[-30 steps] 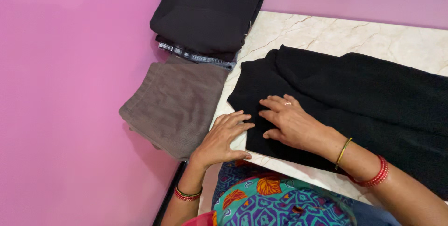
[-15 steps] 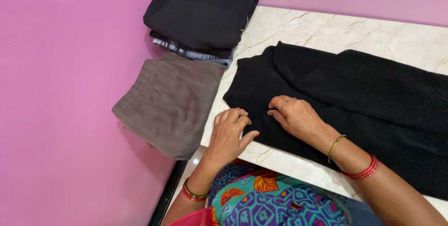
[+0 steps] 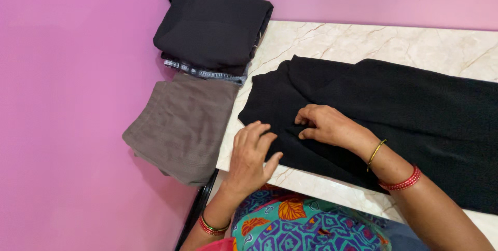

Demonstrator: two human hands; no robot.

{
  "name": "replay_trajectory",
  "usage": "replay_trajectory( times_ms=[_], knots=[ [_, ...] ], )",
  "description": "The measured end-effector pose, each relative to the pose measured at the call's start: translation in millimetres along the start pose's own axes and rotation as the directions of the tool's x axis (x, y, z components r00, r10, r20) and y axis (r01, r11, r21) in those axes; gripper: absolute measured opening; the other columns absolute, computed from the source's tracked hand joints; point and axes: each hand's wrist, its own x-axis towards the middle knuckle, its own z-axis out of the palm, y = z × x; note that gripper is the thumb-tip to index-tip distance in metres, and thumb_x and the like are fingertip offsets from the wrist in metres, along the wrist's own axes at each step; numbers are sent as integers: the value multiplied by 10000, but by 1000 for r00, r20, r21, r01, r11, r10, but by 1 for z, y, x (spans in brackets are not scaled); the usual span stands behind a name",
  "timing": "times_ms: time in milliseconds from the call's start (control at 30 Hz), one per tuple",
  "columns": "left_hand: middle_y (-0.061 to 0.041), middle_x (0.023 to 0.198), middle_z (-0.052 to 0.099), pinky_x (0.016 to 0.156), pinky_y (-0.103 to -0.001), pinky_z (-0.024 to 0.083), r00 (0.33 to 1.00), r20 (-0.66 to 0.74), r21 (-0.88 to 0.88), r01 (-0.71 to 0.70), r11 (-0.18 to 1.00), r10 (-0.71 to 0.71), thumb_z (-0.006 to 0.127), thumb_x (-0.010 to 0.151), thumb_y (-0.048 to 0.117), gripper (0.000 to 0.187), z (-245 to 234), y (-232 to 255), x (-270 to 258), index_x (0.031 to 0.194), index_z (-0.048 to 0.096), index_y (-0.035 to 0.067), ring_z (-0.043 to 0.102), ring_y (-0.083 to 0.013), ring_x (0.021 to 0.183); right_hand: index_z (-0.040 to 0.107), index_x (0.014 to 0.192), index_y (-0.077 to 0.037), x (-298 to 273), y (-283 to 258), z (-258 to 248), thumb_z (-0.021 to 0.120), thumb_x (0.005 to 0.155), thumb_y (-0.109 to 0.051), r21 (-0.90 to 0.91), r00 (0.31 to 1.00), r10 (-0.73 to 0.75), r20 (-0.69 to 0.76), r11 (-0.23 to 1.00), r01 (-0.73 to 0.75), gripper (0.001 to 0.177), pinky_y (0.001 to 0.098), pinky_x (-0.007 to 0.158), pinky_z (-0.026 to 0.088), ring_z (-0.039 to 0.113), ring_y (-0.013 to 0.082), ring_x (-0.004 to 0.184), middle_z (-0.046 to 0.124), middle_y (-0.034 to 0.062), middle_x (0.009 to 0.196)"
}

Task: The person folds a black long-sleeved top and then a pair of blue jeans on a marble-topped table. The person smooths and aligns the garments, folds them into compact rectangles, and places the finished top on a stack of folded clothes.

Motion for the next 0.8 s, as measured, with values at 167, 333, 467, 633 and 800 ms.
replay_trajectory(
  times_ms=[167,333,467,633,800],
  knots=[
    [-149,1264,596,1051,-471,418,949,246,-116,-171,978,195,797,833,321,538,16,11,14,1229,643,-8,538,-334,1257,721,970,-30,-1,-1,7,767,831,-198,45,990,-89,-111,995,95,223,408,757,569,716,307,865,719,133,940],
    [-162,1271,600,1029,-463,385,960,236,-50,-142,989,150,744,866,417,594,25,9,18,1253,641,-22,520,-332,1240,722,965,-30,-5,7,-10,747,850,-153,-210,812,-245,-530,965,155,171,453,848,509,661,353,931,713,142,958],
    [-177,1266,617,939,-452,391,966,230,-26,-116,993,119,728,858,440,618,29,8,16,1252,648,-29,538,-323,1163,726,992,-24,-6,21,-19,754,851,-143,-216,801,-130,-584,976,1,186,451,893,498,636,371,984,699,159,1003],
    [-89,1022,668,922,-459,404,955,297,-2,-6,1000,6,732,928,379,365,32,8,35,1108,699,64,605,-273,984,726,994,-6,-5,26,-23,782,792,-121,-328,797,-184,-575,944,-19,240,478,905,490,616,398,1006,691,178,1055],
    [-112,1017,658,867,-449,418,981,191,15,-22,1000,19,765,854,285,368,29,2,53,1123,689,46,593,-301,971,733,1016,-48,-10,22,-30,766,824,-129,-141,949,69,-306,983,-117,210,413,879,549,694,325,995,718,137,1038]
  ],
)
